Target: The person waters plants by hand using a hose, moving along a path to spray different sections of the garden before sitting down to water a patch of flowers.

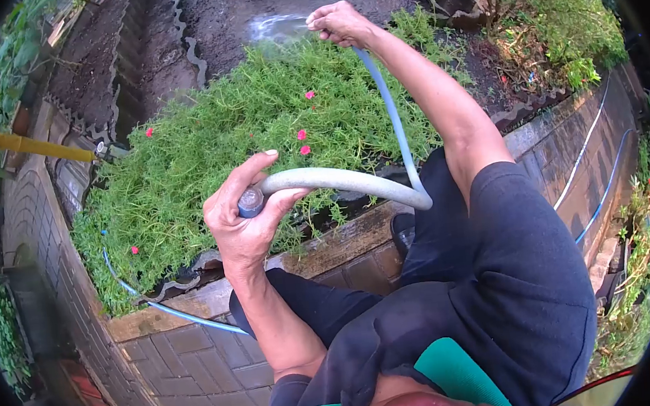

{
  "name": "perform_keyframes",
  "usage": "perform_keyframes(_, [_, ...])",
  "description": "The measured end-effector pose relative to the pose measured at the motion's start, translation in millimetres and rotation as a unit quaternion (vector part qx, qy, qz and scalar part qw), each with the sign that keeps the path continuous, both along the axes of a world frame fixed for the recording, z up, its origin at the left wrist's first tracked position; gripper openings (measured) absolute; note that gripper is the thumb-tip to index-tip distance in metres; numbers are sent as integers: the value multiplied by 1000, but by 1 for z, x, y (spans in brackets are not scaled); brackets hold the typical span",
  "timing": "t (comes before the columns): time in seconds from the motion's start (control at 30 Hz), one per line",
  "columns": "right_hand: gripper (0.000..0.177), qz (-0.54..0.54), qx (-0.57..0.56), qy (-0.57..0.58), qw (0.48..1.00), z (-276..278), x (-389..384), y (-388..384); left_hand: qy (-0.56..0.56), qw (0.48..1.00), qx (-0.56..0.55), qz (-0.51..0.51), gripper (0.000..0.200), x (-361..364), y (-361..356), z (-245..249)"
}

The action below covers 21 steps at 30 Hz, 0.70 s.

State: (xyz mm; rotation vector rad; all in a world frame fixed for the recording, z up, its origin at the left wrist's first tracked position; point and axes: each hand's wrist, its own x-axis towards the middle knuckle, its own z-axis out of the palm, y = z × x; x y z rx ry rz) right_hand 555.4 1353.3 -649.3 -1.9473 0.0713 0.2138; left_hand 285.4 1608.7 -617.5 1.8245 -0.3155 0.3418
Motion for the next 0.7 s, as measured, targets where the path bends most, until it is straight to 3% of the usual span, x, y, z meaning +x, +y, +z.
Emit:
perform_keyframes(0.07, [14, 69, 64, 3, 996, -7, 3, 21, -21, 1000, 17, 8, 51, 2, 0, -7])
perform_keyframes(0.2, [10, 77, 27, -31, 996, -3, -8, 44, -9, 1000, 0, 2, 51, 2, -3, -5])
perform_keyframes(0.33, [7, -40, -7, -105, 994, -38, 32, -1, -20, 1000, 8, 5, 51, 6, -2, -9])
perform_keyframes(0.4, [16, -117, -54, -98, 987, -36, 31, -39, -17, 1000, 4, 4, 51, 6, -3, -10])
perform_keyframes(0.5, [13, -232, -29, -142, 962, -40, 35, -92, -14, 1000, 20, 0, 53, 7, -3, -9])
perform_keyframes(0.53, [6, -252, -3, -133, 959, -29, 26, -102, -13, 1000, 21, -1, 53, 8, -5, -10])
perform_keyframes(0.6, [5, -275, 9, -182, 944, -23, 29, -119, -14, 1000, 23, -7, 52, 11, -10, -12])
perform_keyframes(0.7, [6, -266, 41, -169, 948, -13, 26, -125, -3, 999, 38, -9, 51, 13, -18, -11])
